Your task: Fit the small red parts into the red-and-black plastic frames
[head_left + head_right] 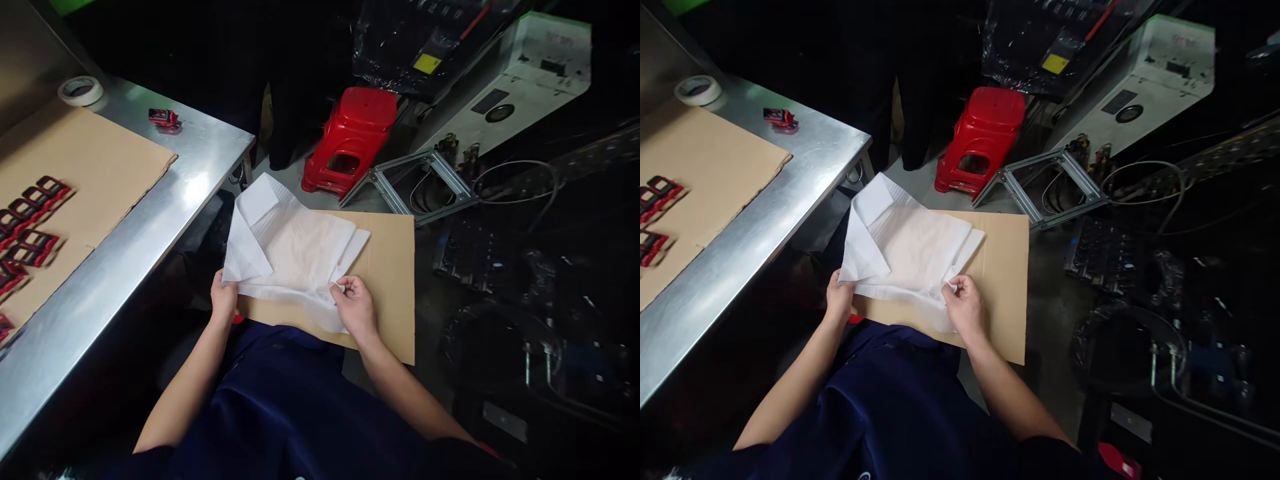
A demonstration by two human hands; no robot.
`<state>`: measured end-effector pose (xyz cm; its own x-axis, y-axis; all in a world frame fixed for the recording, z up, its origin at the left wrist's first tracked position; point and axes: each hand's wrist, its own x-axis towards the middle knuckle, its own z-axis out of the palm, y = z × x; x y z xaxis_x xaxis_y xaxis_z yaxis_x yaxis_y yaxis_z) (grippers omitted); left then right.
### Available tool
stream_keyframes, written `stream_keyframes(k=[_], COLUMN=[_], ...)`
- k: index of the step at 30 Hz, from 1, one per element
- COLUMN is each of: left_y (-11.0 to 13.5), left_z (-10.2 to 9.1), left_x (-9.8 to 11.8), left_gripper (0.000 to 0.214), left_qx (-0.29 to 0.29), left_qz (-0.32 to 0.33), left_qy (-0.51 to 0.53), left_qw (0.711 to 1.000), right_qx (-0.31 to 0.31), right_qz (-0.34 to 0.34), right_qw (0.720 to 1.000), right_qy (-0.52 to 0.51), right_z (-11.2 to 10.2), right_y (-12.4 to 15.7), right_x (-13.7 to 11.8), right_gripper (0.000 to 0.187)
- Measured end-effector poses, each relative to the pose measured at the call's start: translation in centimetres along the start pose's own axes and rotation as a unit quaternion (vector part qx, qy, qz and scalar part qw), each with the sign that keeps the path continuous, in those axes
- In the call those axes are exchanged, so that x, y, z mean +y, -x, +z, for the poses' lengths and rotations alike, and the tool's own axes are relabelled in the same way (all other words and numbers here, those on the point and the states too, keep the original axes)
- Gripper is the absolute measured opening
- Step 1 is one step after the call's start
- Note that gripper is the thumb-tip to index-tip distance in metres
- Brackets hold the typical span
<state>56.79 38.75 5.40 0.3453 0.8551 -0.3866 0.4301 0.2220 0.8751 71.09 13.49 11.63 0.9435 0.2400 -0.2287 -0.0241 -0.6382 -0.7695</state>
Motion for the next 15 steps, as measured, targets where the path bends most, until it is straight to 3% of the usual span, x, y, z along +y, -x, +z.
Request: stream_keyframes(k=[6, 10, 13, 15], left_y=[-2.5, -4.4, -4.4, -3.8], left_z=[0.7, 0.5, 0.2, -0.1], left_x=[0.1, 0.1, 0.2, 0.2], left_gripper=[0.014, 0.022, 0.037, 0.029], left_qx=[-0.049, -0.026, 0.007, 0.018], left_qz=[-0.037, -0.034, 0.027, 0.059], left_qy=[-0.047, -0.087, -0.127, -0.155], left_qw=[0.997, 0.995, 0.991, 0.986], right_qx=[0.016, 0.035, 0.071, 0.094], right_qz=[0.012, -0.028, -0.018, 0.039], right_qw=[0.99, 0.966, 0.965, 0.974], right_qy=[0.138, 0.255, 0.251, 0.202], right_z=[-3.6, -5.0, -4.9, -4.6], right_y=[-1.2, -2.4, -3.4, -4.2], right_x=[1.3, 2.4, 3.9, 5.3], right_gripper=[0.027, 0.031, 0.056, 0.078])
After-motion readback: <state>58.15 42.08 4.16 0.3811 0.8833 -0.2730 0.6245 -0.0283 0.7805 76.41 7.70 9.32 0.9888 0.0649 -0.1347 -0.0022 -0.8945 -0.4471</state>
